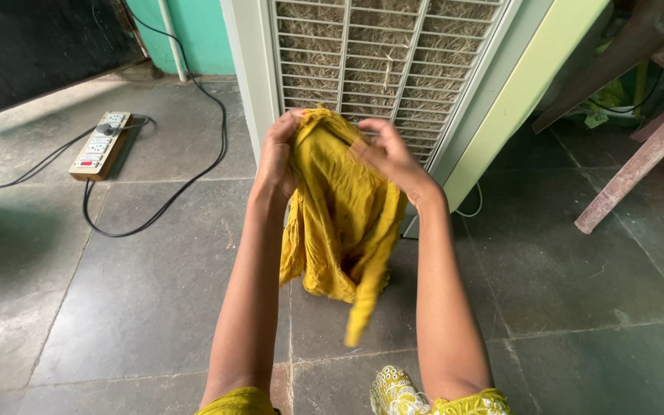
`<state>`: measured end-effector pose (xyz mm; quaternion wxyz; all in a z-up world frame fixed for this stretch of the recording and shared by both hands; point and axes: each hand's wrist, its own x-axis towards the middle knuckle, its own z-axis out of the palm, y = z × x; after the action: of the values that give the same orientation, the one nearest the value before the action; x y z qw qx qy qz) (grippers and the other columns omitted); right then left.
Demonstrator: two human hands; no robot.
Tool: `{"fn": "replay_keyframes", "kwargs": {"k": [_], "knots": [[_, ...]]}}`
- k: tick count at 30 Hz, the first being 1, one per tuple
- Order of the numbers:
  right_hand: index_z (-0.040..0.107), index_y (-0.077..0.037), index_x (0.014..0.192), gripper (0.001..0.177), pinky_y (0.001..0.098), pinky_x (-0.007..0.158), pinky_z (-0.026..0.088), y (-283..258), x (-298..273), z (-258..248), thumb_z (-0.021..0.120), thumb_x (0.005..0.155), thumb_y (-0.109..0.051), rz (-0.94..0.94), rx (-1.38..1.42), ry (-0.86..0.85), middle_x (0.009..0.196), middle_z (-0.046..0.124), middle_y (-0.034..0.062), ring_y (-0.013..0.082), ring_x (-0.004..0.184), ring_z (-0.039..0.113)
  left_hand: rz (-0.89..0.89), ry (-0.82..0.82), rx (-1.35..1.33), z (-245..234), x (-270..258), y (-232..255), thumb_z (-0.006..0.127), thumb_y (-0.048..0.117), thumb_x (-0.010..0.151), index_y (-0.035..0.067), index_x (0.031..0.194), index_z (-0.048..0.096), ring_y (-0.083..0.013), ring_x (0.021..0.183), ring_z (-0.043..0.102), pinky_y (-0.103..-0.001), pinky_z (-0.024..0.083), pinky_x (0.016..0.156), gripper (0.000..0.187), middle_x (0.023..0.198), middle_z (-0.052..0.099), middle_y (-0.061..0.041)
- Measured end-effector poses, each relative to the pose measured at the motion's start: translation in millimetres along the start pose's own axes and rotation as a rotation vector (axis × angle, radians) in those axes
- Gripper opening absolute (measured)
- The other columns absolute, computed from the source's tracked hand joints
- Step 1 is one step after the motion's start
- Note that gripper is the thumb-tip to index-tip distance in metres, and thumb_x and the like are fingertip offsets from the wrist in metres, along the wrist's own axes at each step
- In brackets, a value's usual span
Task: The person wipes the exterior grill of an air cooler with a yellow cloth, detaches the back panel, and then wipes the interior reservoir.
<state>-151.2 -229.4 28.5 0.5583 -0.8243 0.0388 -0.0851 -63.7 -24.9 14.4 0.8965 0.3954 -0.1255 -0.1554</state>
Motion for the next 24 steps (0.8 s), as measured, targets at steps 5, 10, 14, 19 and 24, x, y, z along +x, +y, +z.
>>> {"fn": "replay_keyframes", "kwargs": {"k": [5,10,14,19,24], "knots": [[0.066,-0.002,0.117,0.053,0.0351,0.096,0.058,-6.2,-18.2,10.3,0.083,0.075,-0.031,-0.088,0.427,-0.159,0.111,0.072,0.0137,0.0279,0.106,0.07,0.072,-0.147,0.29,8.5,-13.9,11.0,0.051,0.042,0.106,0.005,0.113,0.063,-0.0269,0.102,0.062,-0.045,0.057,0.091,0.039,0.112,0.067,-0.015],[0.068,0.003,0.114,0.036,0.0365,0.089,0.061,-2.0,-19.7,10.8,0.076,0.084,-0.015,-0.083,1.157,-0.201,0.107,0.072,0.0174,0.0277,0.096,0.071,-0.248,-0.193,1.127,10.4,-40.8,20.4,0.067,0.059,0.092,0.005,0.139,0.051,-0.035,0.13,0.056,-0.054,0.045,0.11,0.073,0.133,0.058,-0.021],[0.07,0.006,0.11,0.035,0.0379,0.087,0.062,-0.6,-18.1,4.6,0.071,0.081,-0.013,-0.014,1.191,-0.301,0.109,0.073,0.0203,0.0278,0.093,0.074,0.001,-0.513,0.689,11.4,-42.6,21.9,0.067,0.057,0.093,0.007,0.152,0.044,-0.0324,0.141,0.045,-0.05,0.034,0.119,0.081,0.154,0.046,-0.021],[0.06,-0.006,0.132,0.042,0.03,0.095,0.057,15.3,-7.3,11.5,0.068,0.092,-0.016,0.001,0.498,-0.359,0.124,0.069,0.0083,0.0153,0.108,0.069,0.044,-0.567,0.047,18.8,-48.9,17.4,0.056,0.065,0.092,0.018,0.164,0.022,-0.026,0.14,0.045,-0.041,0.044,0.115,0.092,0.16,0.036,-0.012],[0.056,-0.01,0.134,0.043,0.0307,0.075,0.052,12.3,6.4,10.8,0.066,0.097,-0.029,0.11,0.152,-0.07,0.112,0.07,0.0062,0.0168,0.089,0.064,-0.078,-0.448,0.152,-7.9,-27.3,-8.1,0.054,0.061,0.096,0.009,0.156,0.039,-0.0235,0.14,0.054,-0.036,0.054,0.111,0.08,0.157,0.047,-0.017]]}}
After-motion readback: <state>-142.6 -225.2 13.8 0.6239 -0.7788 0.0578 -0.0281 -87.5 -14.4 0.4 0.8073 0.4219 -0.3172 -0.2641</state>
